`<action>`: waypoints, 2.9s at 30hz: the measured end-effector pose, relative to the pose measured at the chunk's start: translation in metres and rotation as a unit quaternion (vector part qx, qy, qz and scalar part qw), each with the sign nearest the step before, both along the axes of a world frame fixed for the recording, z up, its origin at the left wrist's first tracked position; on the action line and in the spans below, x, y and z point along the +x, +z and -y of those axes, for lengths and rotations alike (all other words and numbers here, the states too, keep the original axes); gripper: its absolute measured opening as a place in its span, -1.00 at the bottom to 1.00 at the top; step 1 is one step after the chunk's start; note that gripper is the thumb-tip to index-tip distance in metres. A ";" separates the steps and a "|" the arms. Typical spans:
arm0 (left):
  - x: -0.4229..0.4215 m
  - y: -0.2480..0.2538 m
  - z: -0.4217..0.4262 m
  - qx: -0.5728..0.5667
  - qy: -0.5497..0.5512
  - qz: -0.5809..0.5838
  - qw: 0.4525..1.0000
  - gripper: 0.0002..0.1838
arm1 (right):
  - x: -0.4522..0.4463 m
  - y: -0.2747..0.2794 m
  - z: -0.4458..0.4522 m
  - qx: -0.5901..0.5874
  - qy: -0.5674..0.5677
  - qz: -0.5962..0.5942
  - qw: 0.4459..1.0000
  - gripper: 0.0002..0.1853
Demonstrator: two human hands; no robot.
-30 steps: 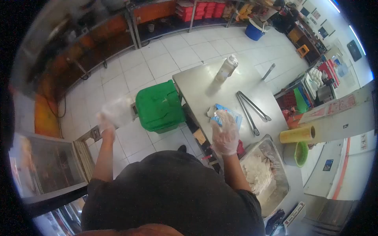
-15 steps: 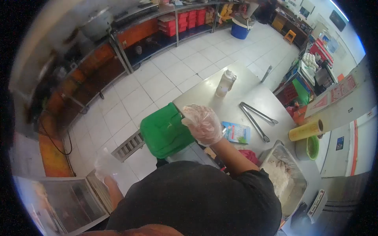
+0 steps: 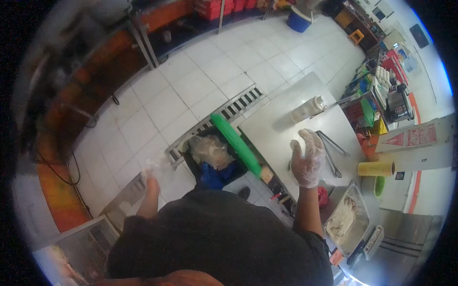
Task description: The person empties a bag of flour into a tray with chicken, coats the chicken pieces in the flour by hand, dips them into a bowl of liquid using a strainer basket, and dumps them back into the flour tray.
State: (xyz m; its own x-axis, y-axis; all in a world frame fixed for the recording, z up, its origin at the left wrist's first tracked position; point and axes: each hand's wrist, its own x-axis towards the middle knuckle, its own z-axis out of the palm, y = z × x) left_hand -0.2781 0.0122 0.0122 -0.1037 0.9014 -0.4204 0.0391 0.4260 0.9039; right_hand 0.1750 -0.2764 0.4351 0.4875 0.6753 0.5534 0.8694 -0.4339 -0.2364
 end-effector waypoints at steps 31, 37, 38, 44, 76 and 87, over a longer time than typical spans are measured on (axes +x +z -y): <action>0.307 0.260 0.265 0.536 -0.251 -0.066 0.803 -0.54 | -0.234 -0.028 0.565 -0.005 -0.451 -0.010 0.893 -0.71; 0.386 0.335 0.464 0.593 -0.512 0.221 0.581 -0.55 | -0.222 -0.025 0.622 -0.008 -0.505 0.004 0.863 -0.76; 0.398 0.343 0.496 0.602 -0.542 0.216 0.546 -0.58 | -0.213 -0.025 0.626 -0.011 -0.479 -0.004 0.878 -0.74; 0.473 0.327 0.637 0.649 -0.691 0.126 0.293 -0.54 | -0.113 -0.066 0.644 0.036 -0.459 -0.117 0.880 -0.64; 0.620 0.174 0.874 -0.334 -0.629 0.205 0.672 -0.48 | 0.181 -0.217 0.766 0.253 -0.199 -0.682 0.657 -0.25; 0.565 0.195 0.785 0.096 -0.839 -0.259 0.469 -0.62 | 0.189 -0.188 0.860 -0.184 -0.252 -0.515 0.798 -0.26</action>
